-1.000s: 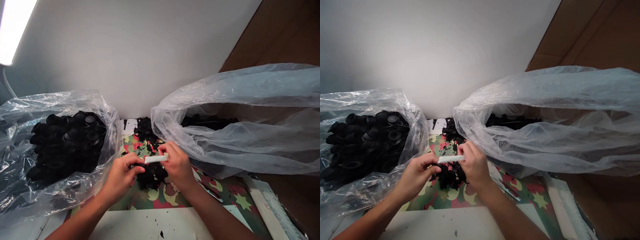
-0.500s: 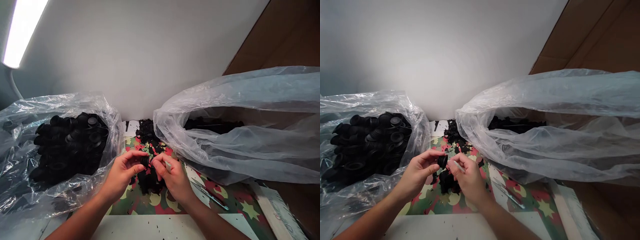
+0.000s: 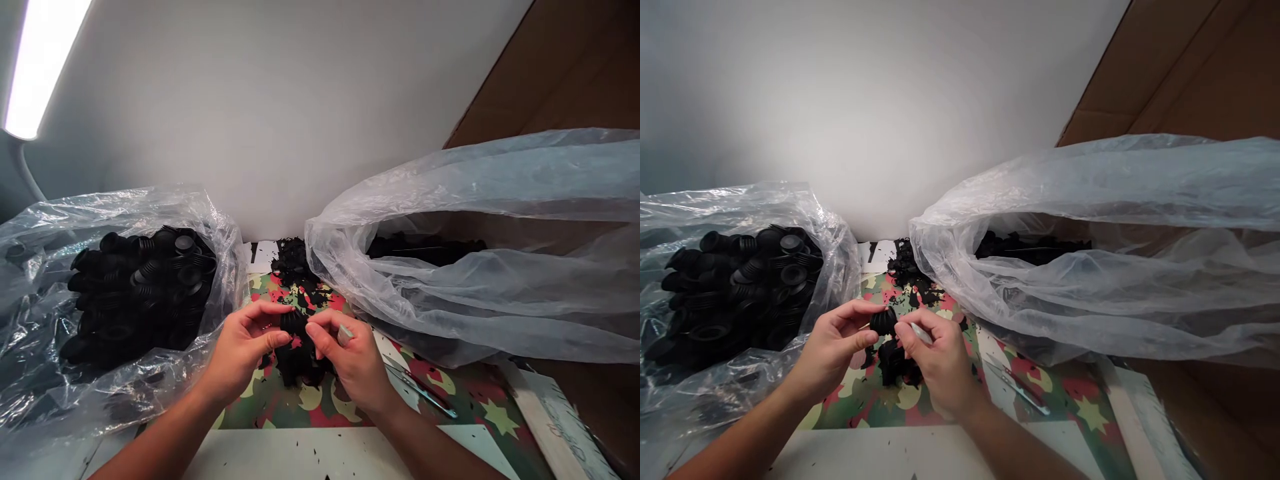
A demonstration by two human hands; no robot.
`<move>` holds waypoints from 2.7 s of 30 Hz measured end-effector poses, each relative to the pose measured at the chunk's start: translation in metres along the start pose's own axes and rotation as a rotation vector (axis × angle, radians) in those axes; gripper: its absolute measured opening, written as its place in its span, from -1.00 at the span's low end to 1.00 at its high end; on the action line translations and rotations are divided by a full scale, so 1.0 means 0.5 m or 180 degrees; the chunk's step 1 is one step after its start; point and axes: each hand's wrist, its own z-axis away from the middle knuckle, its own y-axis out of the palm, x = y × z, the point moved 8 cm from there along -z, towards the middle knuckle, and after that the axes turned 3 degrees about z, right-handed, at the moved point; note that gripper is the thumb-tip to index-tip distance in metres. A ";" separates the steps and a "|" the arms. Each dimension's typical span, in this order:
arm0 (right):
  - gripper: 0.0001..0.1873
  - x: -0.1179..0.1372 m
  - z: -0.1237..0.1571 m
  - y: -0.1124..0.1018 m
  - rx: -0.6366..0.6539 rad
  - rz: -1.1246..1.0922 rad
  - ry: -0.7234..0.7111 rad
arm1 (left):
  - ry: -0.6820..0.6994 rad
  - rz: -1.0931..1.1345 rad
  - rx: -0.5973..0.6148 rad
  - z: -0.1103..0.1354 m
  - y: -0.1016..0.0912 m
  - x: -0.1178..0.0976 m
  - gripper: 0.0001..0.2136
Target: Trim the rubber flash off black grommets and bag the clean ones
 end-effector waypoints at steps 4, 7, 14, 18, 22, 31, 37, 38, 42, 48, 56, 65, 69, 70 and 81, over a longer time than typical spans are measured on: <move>-0.71 0.006 -0.002 0.001 0.0069 0.0045 -0.0146 | -0.0038 0.0088 0.0042 -0.001 0.002 -0.001 -0.70; -0.73 0.013 -0.005 -0.003 0.0070 0.0021 -0.0398 | -0.0168 0.0571 0.0146 -0.002 0.007 0.002 -0.70; -0.66 -0.012 -0.010 -0.020 -0.0064 -0.0124 -0.0422 | -0.0633 0.1365 0.0491 0.003 0.024 0.020 -0.73; -0.52 -0.014 -0.008 -0.023 -0.0156 0.0029 -0.0420 | -0.0745 0.1511 0.0625 0.007 0.031 0.024 -0.75; -0.71 -0.015 -0.012 -0.028 -0.0210 0.0534 -0.0429 | -0.0657 0.1335 0.0521 0.008 0.031 0.024 -0.75; -0.75 -0.047 -0.021 -0.028 0.0217 0.1237 -0.0544 | 0.1948 -0.3469 -0.1541 0.077 -0.111 -0.249 -0.78; -0.75 -0.021 -0.018 -0.033 0.0017 0.1461 -0.0602 | 0.0523 -0.5155 -0.2495 0.088 -0.271 -0.333 -0.66; -0.76 -0.020 -0.021 -0.035 -0.0008 0.1472 -0.0587 | 0.0209 -0.5212 -0.2518 0.086 -0.291 -0.332 -0.65; -0.74 -0.026 -0.038 -0.025 0.0354 0.1588 -0.0653 | 0.0071 -0.5288 -0.2531 0.082 -0.307 -0.336 -0.68; -0.85 -0.037 -0.016 0.031 0.1626 0.2116 -0.1204 | 0.1395 -0.4544 -0.1637 0.063 -0.169 -0.297 -0.81; -0.78 0.007 -0.007 0.015 0.0860 0.2229 -0.2018 | 0.0114 -0.2088 0.0953 0.009 0.049 -0.028 -0.80; -0.89 0.024 -0.026 -0.014 0.0440 0.1658 -0.1645 | -0.0263 -0.0880 0.0268 0.003 0.010 0.031 -0.57; -0.54 0.041 -0.015 -0.047 -0.0296 0.1288 -0.1621 | -0.0180 -0.1059 0.0174 0.005 0.002 0.016 -0.68; -0.46 0.048 -0.006 -0.050 -0.0384 0.1248 -0.1698 | -0.0179 -0.1035 0.0200 0.006 0.004 0.013 -0.69; -0.86 0.070 0.065 0.038 0.0266 0.1607 -0.2867 | -0.0611 -0.1074 0.0083 0.012 -0.014 0.056 -0.61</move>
